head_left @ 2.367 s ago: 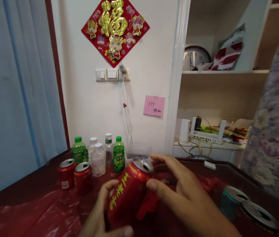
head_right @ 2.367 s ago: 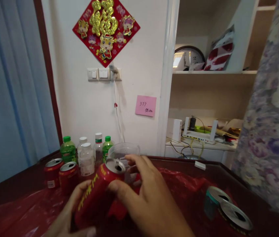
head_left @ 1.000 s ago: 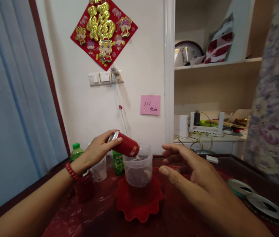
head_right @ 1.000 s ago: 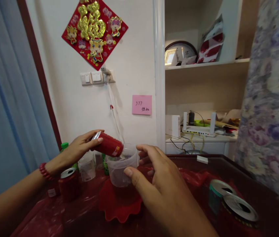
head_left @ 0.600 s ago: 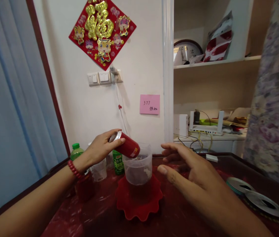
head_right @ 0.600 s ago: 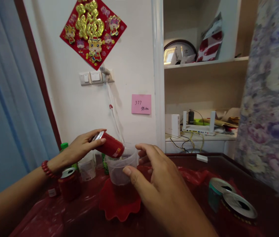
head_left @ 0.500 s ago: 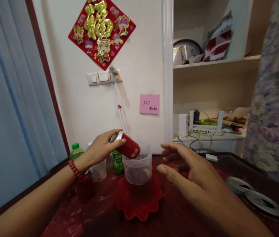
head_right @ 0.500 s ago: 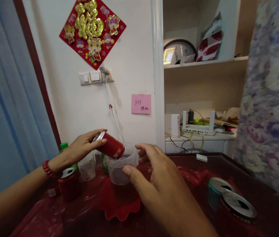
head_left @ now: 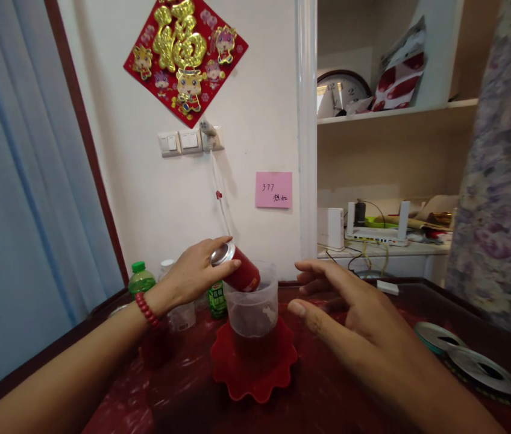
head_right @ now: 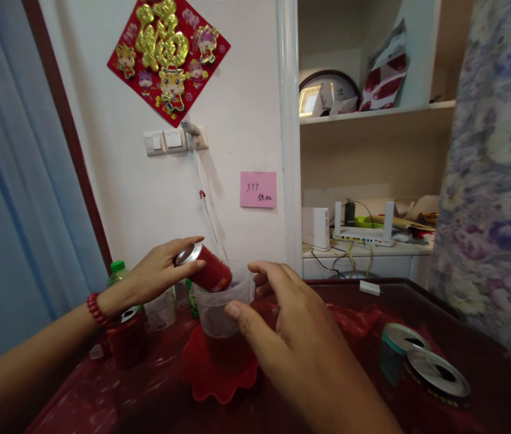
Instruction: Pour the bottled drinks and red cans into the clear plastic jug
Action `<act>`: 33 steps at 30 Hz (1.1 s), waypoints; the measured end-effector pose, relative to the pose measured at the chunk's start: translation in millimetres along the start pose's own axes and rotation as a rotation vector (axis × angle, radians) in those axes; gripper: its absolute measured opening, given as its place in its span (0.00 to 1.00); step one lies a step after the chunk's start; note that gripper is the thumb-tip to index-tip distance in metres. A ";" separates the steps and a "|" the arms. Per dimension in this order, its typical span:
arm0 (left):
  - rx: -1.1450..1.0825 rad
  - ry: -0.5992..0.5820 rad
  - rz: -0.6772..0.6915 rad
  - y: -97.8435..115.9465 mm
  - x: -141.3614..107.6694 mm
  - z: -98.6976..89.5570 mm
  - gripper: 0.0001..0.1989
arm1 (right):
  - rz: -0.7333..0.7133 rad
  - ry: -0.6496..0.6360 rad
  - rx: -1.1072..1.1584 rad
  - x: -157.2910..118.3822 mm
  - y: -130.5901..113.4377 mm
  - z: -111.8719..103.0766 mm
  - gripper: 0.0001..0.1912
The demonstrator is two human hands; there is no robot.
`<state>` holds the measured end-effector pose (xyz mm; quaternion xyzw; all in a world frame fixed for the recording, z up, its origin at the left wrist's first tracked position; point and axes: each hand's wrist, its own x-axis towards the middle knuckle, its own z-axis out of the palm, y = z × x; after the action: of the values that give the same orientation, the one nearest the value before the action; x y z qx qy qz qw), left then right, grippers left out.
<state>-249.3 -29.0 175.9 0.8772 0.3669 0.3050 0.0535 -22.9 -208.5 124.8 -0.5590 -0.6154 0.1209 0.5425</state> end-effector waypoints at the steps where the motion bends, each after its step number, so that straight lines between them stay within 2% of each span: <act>1: 0.005 -0.007 0.007 -0.4 -0.2 0.6 0.40 | 0.001 0.000 -0.005 0.2 0.3 0.1 0.23; 9: 0.015 -0.004 0.029 -1.7 -3.3 3.0 0.38 | -0.007 -0.005 -0.011 1.2 -0.1 -1.2 0.23; 19: 0.028 0.059 0.095 -6.6 -8.3 7.5 0.34 | -0.010 -0.010 -0.042 -1.5 2.2 0.1 0.23; 23: -0.001 0.012 0.077 -7.0 -10.2 8.4 0.32 | -0.006 -0.019 -0.052 -3.6 0.7 -1.1 0.22; 26: -0.095 0.047 0.016 -8.9 -13.1 8.4 0.29 | -0.019 0.005 -0.060 -3.5 0.1 -2.4 0.22; 29: -0.285 0.098 -0.071 -14.1 -22.8 8.2 0.28 | -0.041 0.020 -0.067 -2.5 0.6 -3.5 0.22; 33: -0.718 0.295 -0.216 -18.5 -51.5 0.3 0.30 | -0.052 -0.014 -0.110 -3.1 7.2 -5.9 0.26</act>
<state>-288.5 -50.4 144.3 0.7059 0.3311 0.5289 0.3351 -14.9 -211.2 120.0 -0.5709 -0.6392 0.0766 0.5095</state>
